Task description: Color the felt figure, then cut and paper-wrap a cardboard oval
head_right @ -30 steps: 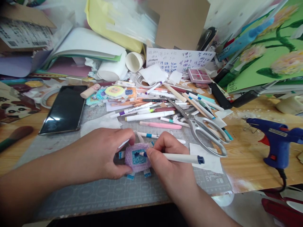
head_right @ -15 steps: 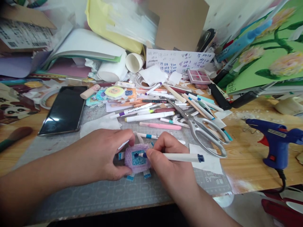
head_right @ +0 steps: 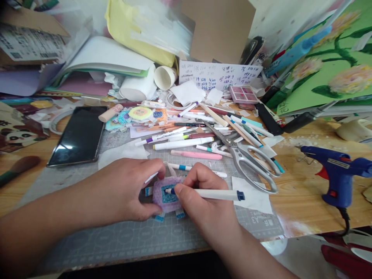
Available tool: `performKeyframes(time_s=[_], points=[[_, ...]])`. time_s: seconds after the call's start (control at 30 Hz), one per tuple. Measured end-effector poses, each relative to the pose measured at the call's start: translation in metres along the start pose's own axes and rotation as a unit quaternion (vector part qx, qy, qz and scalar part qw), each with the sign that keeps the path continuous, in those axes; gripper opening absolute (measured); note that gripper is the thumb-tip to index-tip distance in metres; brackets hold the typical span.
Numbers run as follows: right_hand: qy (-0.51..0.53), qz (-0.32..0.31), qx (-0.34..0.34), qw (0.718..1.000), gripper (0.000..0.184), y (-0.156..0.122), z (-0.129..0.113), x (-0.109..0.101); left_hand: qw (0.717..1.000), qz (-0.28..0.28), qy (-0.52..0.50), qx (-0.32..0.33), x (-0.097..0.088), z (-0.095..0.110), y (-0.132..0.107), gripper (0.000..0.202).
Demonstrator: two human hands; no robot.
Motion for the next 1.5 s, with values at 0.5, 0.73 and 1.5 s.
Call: performKeyframes(time_s=[0.5,0.73,1.5], points=[[-0.015,-0.006,-0.004,1.000,0.021,0.001,0.000,-0.001,1.000,-0.004,0.003,-0.007,0.003,-0.003,0.002,0.033],[-0.021,0.002,-0.013,1.000,0.021,-0.002,-0.001,-0.003,1.000,-0.007,0.006,-0.007,0.003,-0.003,0.002,0.032],[0.009,0.083,-0.043,0.996,0.024,-0.002,0.002,-0.026,0.999,0.023,-0.038,-0.006,-0.002,-0.003,-0.002,0.045]])
Point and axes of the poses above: each hand's wrist, its own y-axis towards the middle knuckle, its own x-axis out of the palm, z = x × y, the point moved 8 cm from there along y, towards the middle knuckle, and after that the axes turned 9 degrees about -x, right-handed, at the moved point
